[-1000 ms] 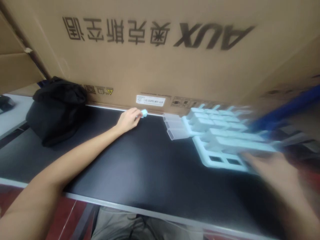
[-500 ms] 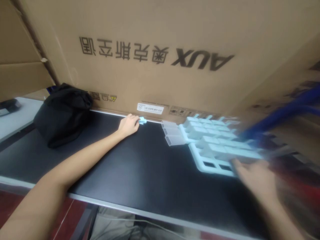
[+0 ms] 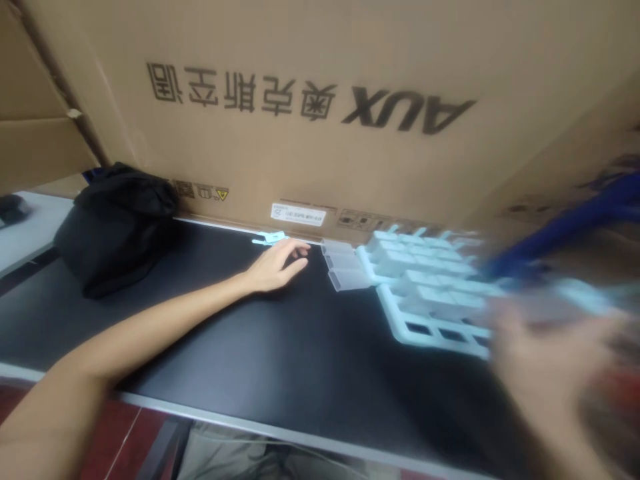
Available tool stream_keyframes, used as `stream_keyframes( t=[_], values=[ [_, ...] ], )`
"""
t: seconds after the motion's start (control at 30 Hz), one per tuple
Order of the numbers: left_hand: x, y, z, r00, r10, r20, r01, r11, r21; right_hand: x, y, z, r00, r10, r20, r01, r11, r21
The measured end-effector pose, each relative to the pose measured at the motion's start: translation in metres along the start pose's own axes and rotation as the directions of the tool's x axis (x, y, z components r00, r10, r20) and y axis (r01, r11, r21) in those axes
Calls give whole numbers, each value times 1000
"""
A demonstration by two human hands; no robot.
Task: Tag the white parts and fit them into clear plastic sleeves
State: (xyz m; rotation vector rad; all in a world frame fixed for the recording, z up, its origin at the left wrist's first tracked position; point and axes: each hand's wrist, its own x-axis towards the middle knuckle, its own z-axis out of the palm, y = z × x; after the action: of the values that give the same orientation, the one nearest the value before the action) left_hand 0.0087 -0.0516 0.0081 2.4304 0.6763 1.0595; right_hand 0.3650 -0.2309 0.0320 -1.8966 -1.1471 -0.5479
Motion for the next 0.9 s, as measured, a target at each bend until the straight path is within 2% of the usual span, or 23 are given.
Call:
stream_keyframes(
  t=[0.03, 0.07, 0.1, 0.13, 0.17, 0.2, 0.27, 0.37, 0.5, 0.6, 0.7, 0.77, 0.83, 0.9],
  values=[
    [1, 11, 5, 1000, 10, 13, -8, 990, -141, -7, -27, 4, 993, -1, 114, 2, 1000, -6],
    [2, 22, 10, 1000, 23, 18, -17, 967, -256, -13, -56, 10, 965, -71, 253, 67, 997, 27],
    [4, 32, 14, 1000, 30, 8, -26, 943, -332, -19, -83, 18, 904, -170, 392, 151, 985, 78],
    [5, 40, 17, 1000, 22, -13, -26, 931, -365, -24, -107, 28, 822, -263, 505, 224, 965, 137],
    [6, 47, 18, 999, 0, -41, -15, 932, -362, -29, -127, 39, 736, -338, 586, 281, 941, 189],
    [6, 52, 18, 997, -29, -69, 4, 941, -339, -32, -143, 49, 672, -380, 636, 305, 924, 230],
    [8, 54, 15, 991, -85, -100, 51, 954, -296, -38, -159, 66, 605, -417, 679, 291, 909, 299],
    [11, 37, 5, 982, -160, -97, 109, 911, -399, -45, -158, 81, 594, -424, 684, 210, 902, 377],
    [20, 1, -11, 938, -321, -130, 182, 775, -605, -55, -141, 82, 560, -424, 712, 183, 901, 392],
    [23, -26, -25, 894, -386, -228, 184, 780, -598, -56, -139, 76, 541, -378, 751, 206, 926, 318],
    [16, -49, -34, 876, -375, -302, 237, 882, -408, -52, -146, 68, 544, -356, 760, 237, 934, 268],
    [9, -60, -36, 887, -363, -286, 319, 928, -192, -51, -151, 63, 507, -376, 776, 271, 924, 271],
    [2, -65, -35, 902, -342, -265, 357, 934, 10, -52, -155, 60, 464, -402, 789, 308, 909, 281],
    [-1, -62, -33, 921, -273, -277, 324, 932, 161, -54, -159, 59, 451, -410, 793, 353, 898, 263]
  ],
)
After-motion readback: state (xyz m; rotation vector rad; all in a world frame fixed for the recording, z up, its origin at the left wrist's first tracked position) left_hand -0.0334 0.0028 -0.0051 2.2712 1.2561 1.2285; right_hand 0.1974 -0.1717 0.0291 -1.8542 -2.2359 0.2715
